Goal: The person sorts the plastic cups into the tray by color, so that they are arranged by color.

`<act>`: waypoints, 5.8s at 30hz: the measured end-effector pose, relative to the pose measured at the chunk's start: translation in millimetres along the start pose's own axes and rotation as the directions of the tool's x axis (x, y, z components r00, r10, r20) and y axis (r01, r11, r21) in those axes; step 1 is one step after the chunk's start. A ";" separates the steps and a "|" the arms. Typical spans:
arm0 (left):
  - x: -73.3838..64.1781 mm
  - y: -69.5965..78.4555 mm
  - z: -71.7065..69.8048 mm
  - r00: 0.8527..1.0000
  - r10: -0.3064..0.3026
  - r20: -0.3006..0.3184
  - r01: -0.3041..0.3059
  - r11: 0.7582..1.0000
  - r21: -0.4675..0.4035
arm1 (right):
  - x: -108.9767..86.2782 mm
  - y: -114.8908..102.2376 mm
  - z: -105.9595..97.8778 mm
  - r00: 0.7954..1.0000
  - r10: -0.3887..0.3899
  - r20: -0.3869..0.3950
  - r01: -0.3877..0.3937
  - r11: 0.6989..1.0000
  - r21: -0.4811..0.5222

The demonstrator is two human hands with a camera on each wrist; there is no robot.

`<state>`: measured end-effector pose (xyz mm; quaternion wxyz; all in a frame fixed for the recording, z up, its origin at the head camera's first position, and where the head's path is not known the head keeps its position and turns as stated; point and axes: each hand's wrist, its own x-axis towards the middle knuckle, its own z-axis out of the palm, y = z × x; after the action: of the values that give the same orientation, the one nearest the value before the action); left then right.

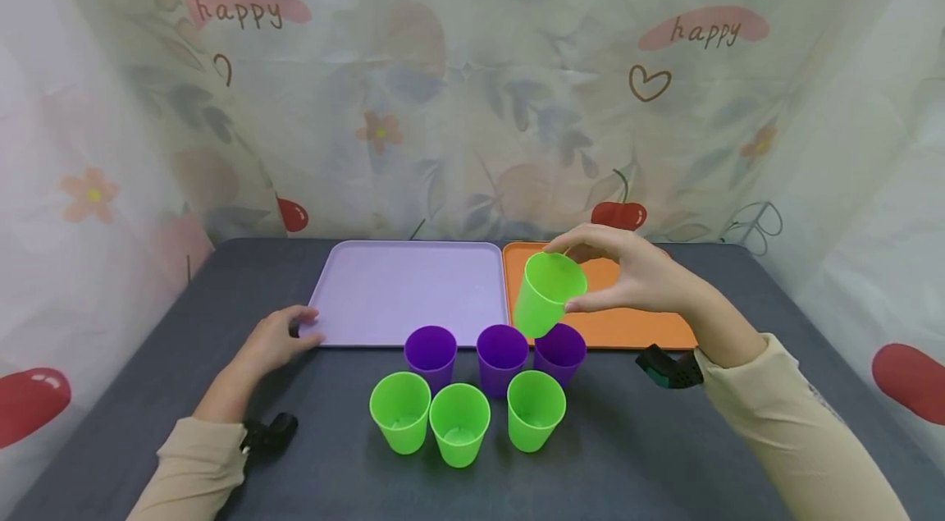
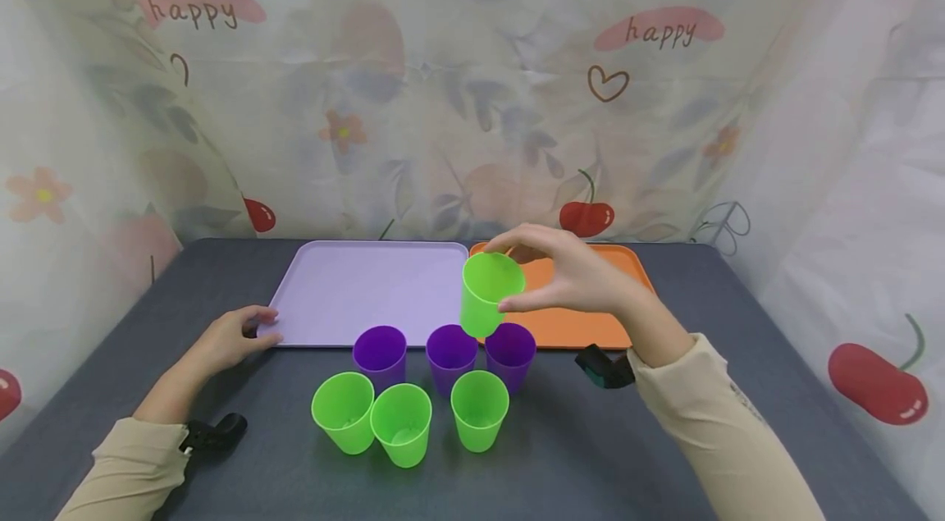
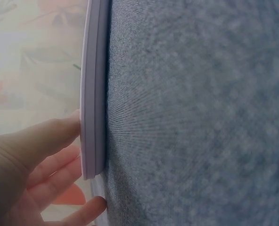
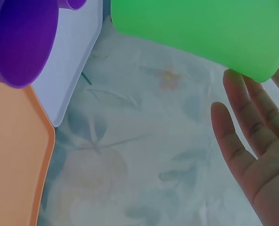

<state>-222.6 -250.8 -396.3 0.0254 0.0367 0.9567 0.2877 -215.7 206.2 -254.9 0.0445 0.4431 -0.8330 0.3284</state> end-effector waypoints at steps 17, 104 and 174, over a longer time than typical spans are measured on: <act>0.0 0.9 -1.3 1.000 -0.017 0.010 0.017 1.000 -0.001 | 36.7 2.8 13.7 0.996 0.076 0.037 -0.078 0.996 0.044; -0.1 1.1 -5.9 1.000 0.004 0.023 -0.005 1.000 0.028 | 212.2 -18.4 176.0 0.880 0.101 0.464 0.015 0.971 -0.239; -1.2 -0.8 -2.5 0.999 0.047 -0.014 -0.047 0.999 0.016 | -25.7 2.2 67.9 1.000 0.012 0.008 -0.012 1.000 0.005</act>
<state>-221.7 -253.0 -394.6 0.0113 0.0574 0.9579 0.2810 -187.2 185.5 -318.4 0.0383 0.4394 -0.8350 0.3289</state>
